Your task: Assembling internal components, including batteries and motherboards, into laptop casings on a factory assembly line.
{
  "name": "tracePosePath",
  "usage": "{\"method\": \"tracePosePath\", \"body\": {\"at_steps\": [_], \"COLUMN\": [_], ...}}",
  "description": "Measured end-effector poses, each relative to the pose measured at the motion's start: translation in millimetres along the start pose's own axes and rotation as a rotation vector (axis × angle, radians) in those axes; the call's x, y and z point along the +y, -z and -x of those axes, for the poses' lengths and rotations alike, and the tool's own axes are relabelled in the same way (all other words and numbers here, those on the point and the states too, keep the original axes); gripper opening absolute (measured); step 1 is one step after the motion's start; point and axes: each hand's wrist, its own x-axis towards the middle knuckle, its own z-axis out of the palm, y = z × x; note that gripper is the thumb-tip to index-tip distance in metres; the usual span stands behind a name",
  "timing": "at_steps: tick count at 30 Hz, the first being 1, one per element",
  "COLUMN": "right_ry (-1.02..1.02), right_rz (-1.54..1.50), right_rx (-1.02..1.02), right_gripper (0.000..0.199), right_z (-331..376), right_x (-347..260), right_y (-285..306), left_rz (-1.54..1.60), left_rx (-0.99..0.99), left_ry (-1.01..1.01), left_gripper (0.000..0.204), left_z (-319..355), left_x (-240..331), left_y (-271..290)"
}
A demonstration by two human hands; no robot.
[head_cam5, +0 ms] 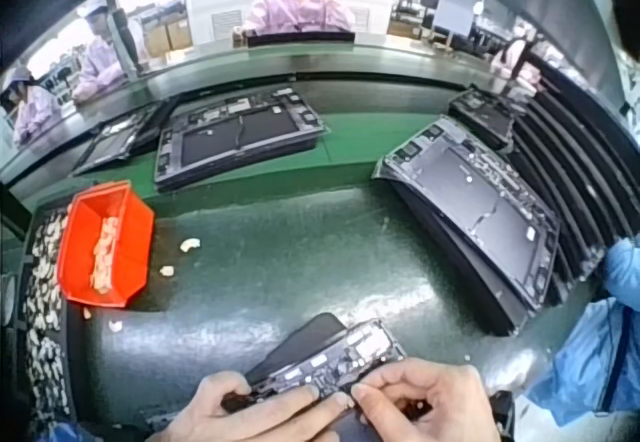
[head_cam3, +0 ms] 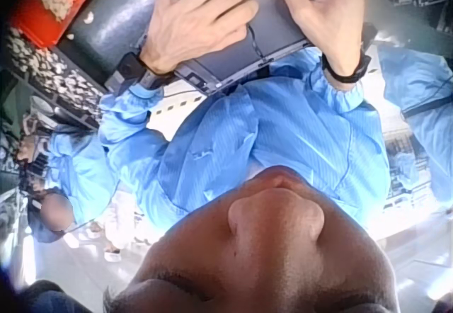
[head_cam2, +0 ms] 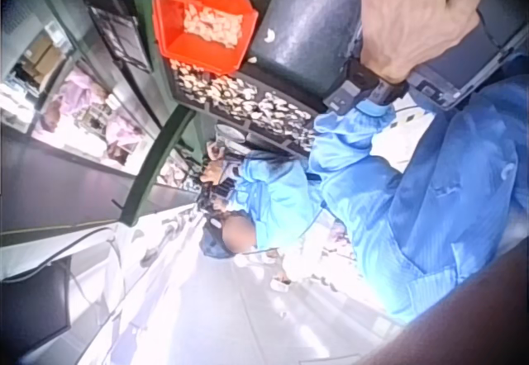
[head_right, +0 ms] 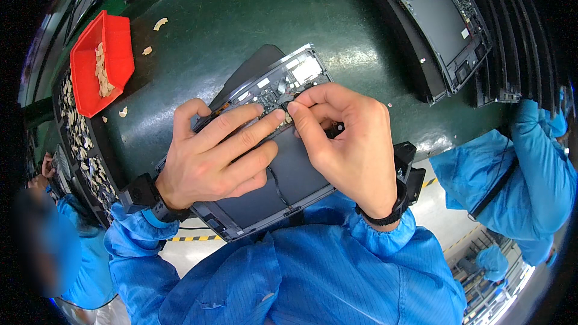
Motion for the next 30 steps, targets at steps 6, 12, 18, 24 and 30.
{"method": "tracePosePath", "body": {"at_steps": [6, 12, 18, 24, 30], "right_ry": [0.027, 0.005, 0.001, -0.022, -0.02], "right_rz": [0.025, -0.028, -0.027, -0.018, 0.008], "right_rx": [0.006, -0.035, -0.049, -0.034, 0.048], "right_gripper": [0.01, 0.01, 0.01, 0.009, 0.012], "right_z": [0.9, -0.7, -1.2, 0.1, 3.3], "right_x": [-0.2, -1.2, 0.1, -1.0, -6.5], "right_y": [-0.9, 1.8, 1.8, -0.5, -6.9], "left_rz": [-0.006, -0.012, -0.006, -0.021, 0.001], "left_rx": [0.004, 0.037, 0.042, 0.041, 0.029], "left_ry": [-0.007, -0.017, -0.021, -0.035, -0.035], "left_gripper": [0.017, 0.018, 0.018, 0.019, 0.021], "left_z": [-1.0, 1.4, 1.9, 1.6, 1.8], "left_x": [0.6, 0.2, 0.2, -0.2, -0.3], "left_y": [1.0, 0.7, 0.3, 0.4, 0.9]}}
